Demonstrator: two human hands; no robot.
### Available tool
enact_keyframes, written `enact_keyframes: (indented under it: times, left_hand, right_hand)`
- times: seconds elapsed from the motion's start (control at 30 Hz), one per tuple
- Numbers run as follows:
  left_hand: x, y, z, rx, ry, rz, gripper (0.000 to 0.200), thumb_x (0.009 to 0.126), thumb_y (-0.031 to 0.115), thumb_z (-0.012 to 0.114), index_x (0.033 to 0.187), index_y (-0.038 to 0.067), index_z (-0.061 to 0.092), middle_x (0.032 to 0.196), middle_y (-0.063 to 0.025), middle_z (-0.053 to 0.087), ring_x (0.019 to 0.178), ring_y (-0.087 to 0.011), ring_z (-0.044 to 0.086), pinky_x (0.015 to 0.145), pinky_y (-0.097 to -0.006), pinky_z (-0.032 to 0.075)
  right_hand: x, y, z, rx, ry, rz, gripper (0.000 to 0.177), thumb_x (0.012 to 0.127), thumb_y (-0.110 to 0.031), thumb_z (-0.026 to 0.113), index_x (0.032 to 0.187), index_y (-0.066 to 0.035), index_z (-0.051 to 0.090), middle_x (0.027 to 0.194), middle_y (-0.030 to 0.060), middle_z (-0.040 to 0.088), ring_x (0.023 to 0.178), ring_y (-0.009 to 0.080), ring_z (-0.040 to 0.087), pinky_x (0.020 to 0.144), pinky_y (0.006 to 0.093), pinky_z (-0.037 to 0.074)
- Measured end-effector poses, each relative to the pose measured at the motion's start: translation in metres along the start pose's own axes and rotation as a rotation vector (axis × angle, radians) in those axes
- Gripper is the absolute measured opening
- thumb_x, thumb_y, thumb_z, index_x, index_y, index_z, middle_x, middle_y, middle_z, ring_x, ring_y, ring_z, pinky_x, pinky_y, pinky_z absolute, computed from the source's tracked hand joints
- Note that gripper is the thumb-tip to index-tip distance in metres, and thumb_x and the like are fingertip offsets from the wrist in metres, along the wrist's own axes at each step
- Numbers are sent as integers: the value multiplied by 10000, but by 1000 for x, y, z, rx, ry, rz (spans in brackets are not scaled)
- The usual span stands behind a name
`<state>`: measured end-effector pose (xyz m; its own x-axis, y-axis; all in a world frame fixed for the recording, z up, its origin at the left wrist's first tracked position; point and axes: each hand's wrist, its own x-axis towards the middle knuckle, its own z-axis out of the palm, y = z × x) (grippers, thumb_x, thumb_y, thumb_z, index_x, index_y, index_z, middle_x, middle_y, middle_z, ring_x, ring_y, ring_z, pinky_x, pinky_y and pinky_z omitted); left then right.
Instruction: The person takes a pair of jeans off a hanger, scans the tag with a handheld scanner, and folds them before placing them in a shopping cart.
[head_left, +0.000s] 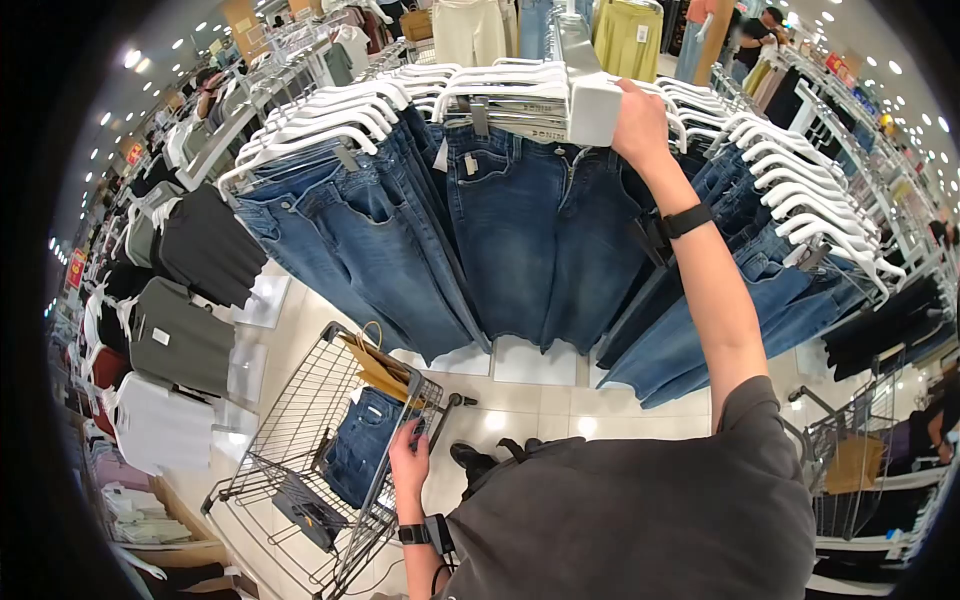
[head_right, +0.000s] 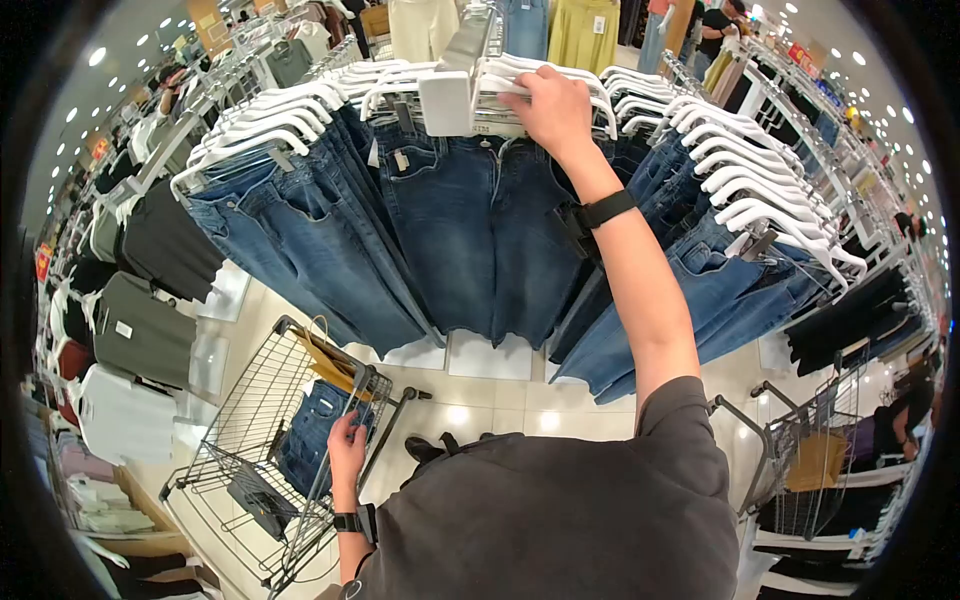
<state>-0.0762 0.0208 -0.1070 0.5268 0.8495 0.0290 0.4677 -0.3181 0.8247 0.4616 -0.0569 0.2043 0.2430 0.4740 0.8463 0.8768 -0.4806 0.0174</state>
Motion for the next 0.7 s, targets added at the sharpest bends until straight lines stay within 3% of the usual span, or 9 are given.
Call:
enact_keyframes:
  times: [0.07, 0.2, 0.37, 0.7]
  left_hand:
    - [-2, 11, -6, 41, -46, 6, 315, 819, 39, 629, 1132, 13, 608, 1094, -166, 615, 834, -242, 651, 693, -329, 520]
    - [2, 12, -12, 58, -78, 10, 301, 825, 64, 627, 1122, 21, 614, 1098, -164, 616, 841, -253, 655, 693, -330, 515]
    - [14, 18, -18, 79, -136, 71, 303, 823, 68, 627, 1121, 14, 611, 1108, -169, 613, 859, -271, 655, 746, -346, 512]
    - [45, 31, -23, 80, -181, 156, 297, 830, 84, 625, 1116, 5, 615, 1107, -192, 609, 877, -304, 640, 798, -364, 503]
  right_hand:
    - [2, -5, -6, 9, -22, 32, 316, 794, -429, 660, 814, -119, 719, 830, 50, 650, 695, 277, 623, 649, 402, 457]
    - [-8, -24, -30, -14, 33, -12, 313, 808, -426, 654, 809, -122, 727, 820, 38, 644, 700, 281, 620, 645, 394, 465]
    - [-19, -39, -58, 51, -31, 83, 319, 801, -433, 661, 821, -124, 739, 801, 27, 637, 689, 290, 619, 644, 391, 468]
    - [-14, -50, -65, 1, -24, 126, 240, 779, -359, 680, 782, -126, 737, 772, 49, 638, 660, 303, 620, 628, 406, 475]
